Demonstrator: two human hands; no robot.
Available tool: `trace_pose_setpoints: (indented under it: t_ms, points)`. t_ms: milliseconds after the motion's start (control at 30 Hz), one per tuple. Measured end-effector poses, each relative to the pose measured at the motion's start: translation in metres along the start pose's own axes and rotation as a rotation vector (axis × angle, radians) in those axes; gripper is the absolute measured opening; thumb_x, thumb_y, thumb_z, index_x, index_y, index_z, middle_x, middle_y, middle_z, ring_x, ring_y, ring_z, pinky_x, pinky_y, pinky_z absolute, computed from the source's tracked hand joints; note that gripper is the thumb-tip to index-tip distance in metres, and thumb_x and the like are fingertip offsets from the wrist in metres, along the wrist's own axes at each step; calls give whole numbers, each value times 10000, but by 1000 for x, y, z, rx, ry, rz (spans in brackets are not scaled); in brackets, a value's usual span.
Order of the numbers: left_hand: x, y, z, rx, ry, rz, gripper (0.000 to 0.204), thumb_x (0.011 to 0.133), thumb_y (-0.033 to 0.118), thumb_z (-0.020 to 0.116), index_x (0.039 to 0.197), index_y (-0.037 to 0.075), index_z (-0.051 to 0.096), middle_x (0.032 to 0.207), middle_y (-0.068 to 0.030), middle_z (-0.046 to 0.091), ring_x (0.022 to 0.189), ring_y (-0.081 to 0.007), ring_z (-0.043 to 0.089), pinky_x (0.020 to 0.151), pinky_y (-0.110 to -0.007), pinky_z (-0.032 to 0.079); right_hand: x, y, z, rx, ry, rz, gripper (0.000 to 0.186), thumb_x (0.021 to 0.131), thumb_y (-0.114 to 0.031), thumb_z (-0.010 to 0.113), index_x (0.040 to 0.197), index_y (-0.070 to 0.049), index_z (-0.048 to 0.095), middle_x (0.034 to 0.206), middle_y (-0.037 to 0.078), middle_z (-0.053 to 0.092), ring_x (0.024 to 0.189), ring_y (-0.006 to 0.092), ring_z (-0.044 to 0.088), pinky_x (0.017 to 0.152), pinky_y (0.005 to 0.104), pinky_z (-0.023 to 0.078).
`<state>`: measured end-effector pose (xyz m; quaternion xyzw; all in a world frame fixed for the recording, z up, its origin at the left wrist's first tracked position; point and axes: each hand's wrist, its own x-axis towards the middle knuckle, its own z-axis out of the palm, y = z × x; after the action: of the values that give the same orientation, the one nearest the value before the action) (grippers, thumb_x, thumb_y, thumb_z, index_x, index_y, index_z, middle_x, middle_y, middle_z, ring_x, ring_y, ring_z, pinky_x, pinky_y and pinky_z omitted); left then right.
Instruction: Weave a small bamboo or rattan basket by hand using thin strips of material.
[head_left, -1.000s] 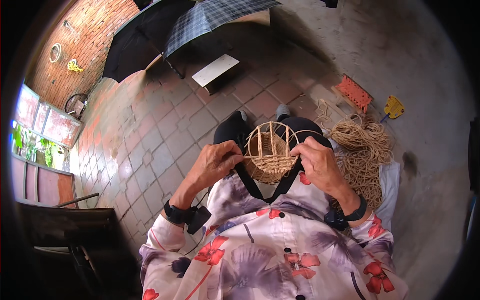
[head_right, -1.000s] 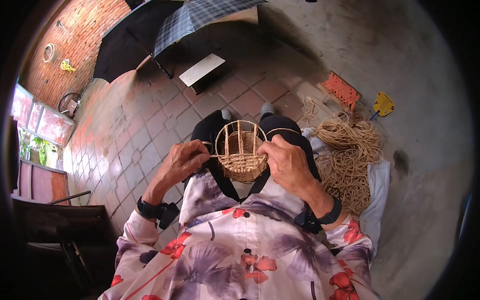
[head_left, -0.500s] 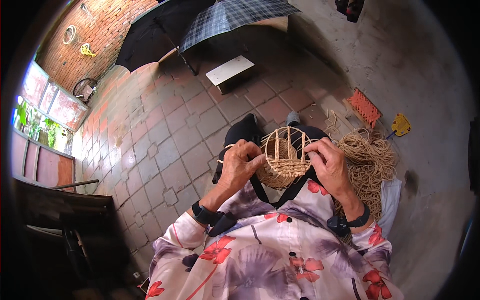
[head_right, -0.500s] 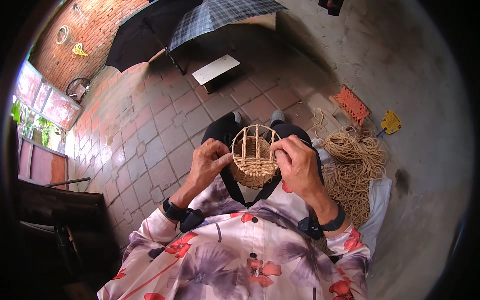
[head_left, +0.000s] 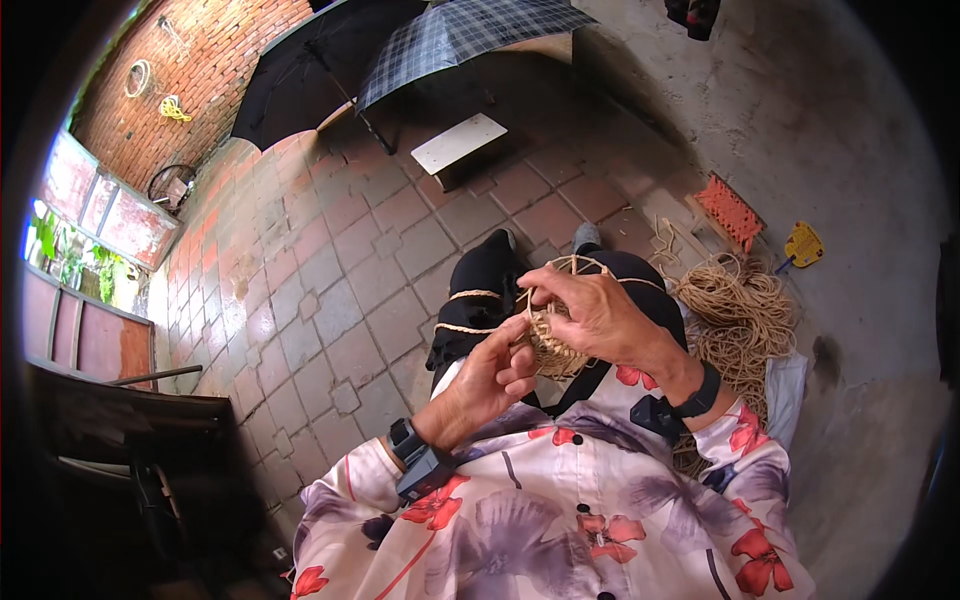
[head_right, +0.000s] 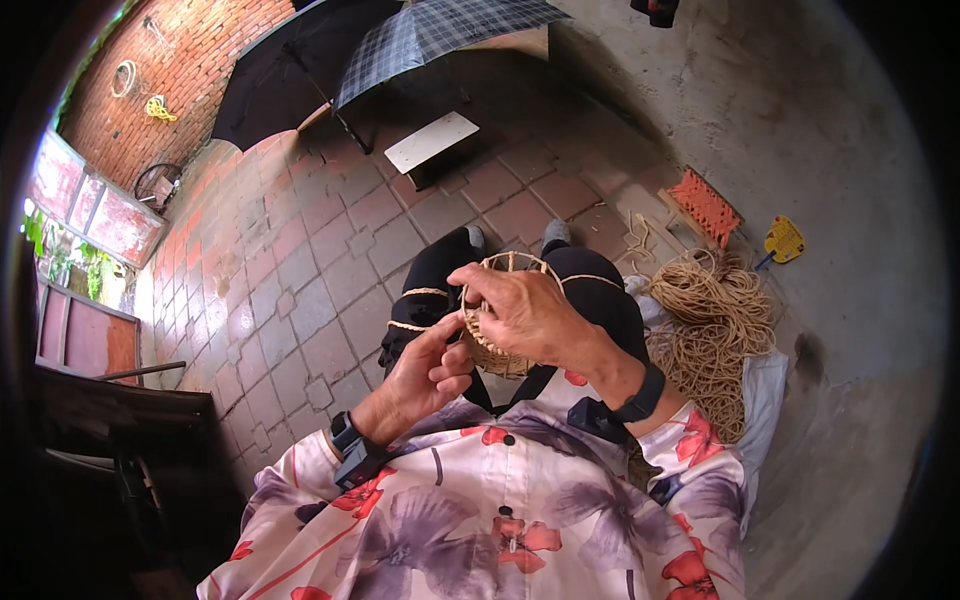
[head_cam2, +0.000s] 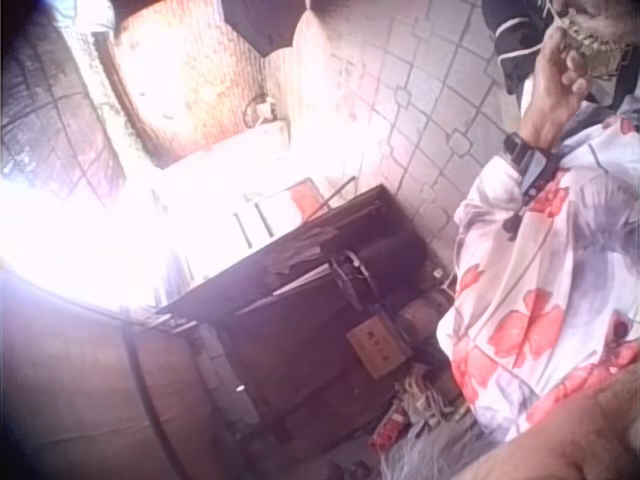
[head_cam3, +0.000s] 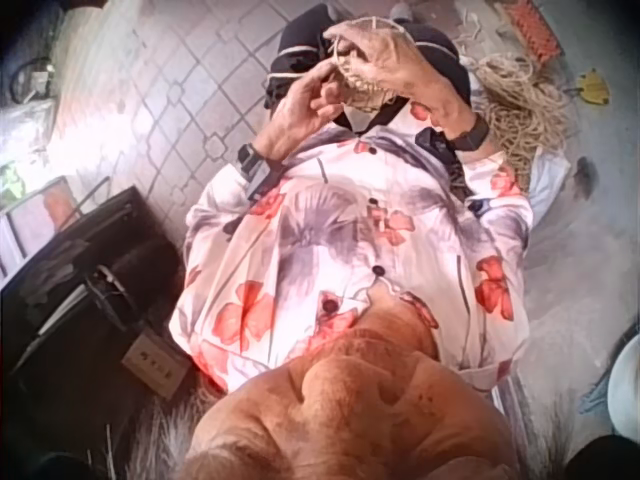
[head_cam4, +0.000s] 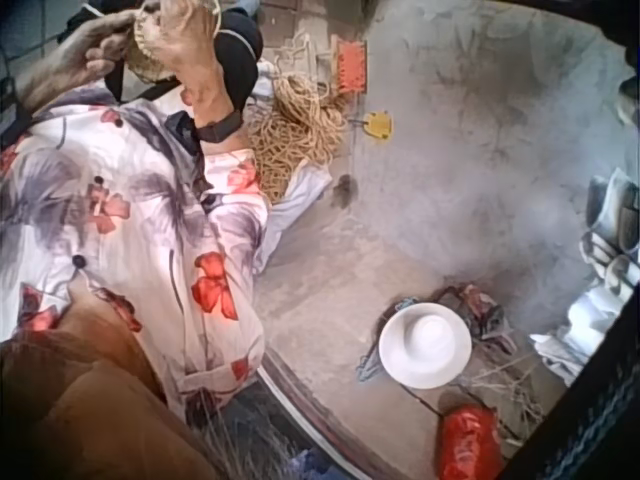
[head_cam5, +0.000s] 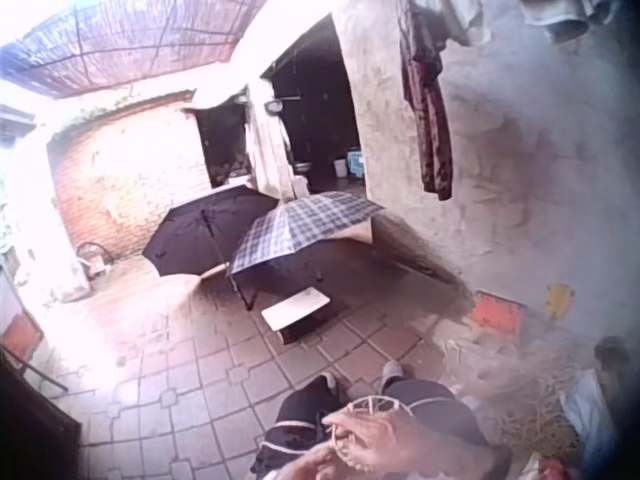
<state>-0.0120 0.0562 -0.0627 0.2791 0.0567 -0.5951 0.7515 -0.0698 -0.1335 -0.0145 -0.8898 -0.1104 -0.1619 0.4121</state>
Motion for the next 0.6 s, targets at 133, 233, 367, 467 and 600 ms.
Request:
trace_pose_setpoints:
  t_ms: [133, 233, 367, 467, 600]
  points:
    - [4, 1, 5, 87, 67, 56, 116, 1001, 238, 485, 1030, 157, 563, 636, 67, 437, 437, -31, 281, 429, -197, 292, 5, -3, 0, -46, -176, 74, 345, 781, -7, 612, 1122, -43, 578, 898, 148, 682, 817, 326, 688, 676, 385, 539]
    - [6, 8, 10, 200, 131, 66, 87, 972, 234, 529, 952, 154, 559, 623, 70, 442, 445, -29, 291, 431, -201, 294, 7, 1, 11, -141, -116, -97, 295, 775, -3, 598, 1067, -39, 569, 879, 157, 675, 798, 344, 675, 670, 408, 529]
    - [1, 13, 19, 404, 164, 129, 72, 946, 225, 563, 930, 154, 557, 633, 69, 453, 459, -30, 296, 433, -195, 280, 16, -10, 20, -152, -36, 17, 151, 822, -85, 589, 964, -44, 557, 857, 182, 669, 805, 387, 658, 687, 479, 506]
    - [3, 13, 17, 483, 237, 164, 64, 901, 152, 602, 940, 109, 575, 686, 40, 514, 500, -40, 373, 447, -221, 314, 22, -18, 15, -62, -72, 133, 135, 834, -80, 580, 961, -38, 560, 837, 179, 668, 775, 368, 663, 677, 455, 508]
    - [8, 16, 13, 960, 288, 558, 128, 861, 109, 641, 981, 72, 615, 721, 22, 567, 591, -66, 511, 524, -257, 419, 26, -28, -11, 220, -87, 287, 133, 857, -60, 578, 980, -9, 589, 779, 131, 659, 673, 225, 654, 640, 348, 506]
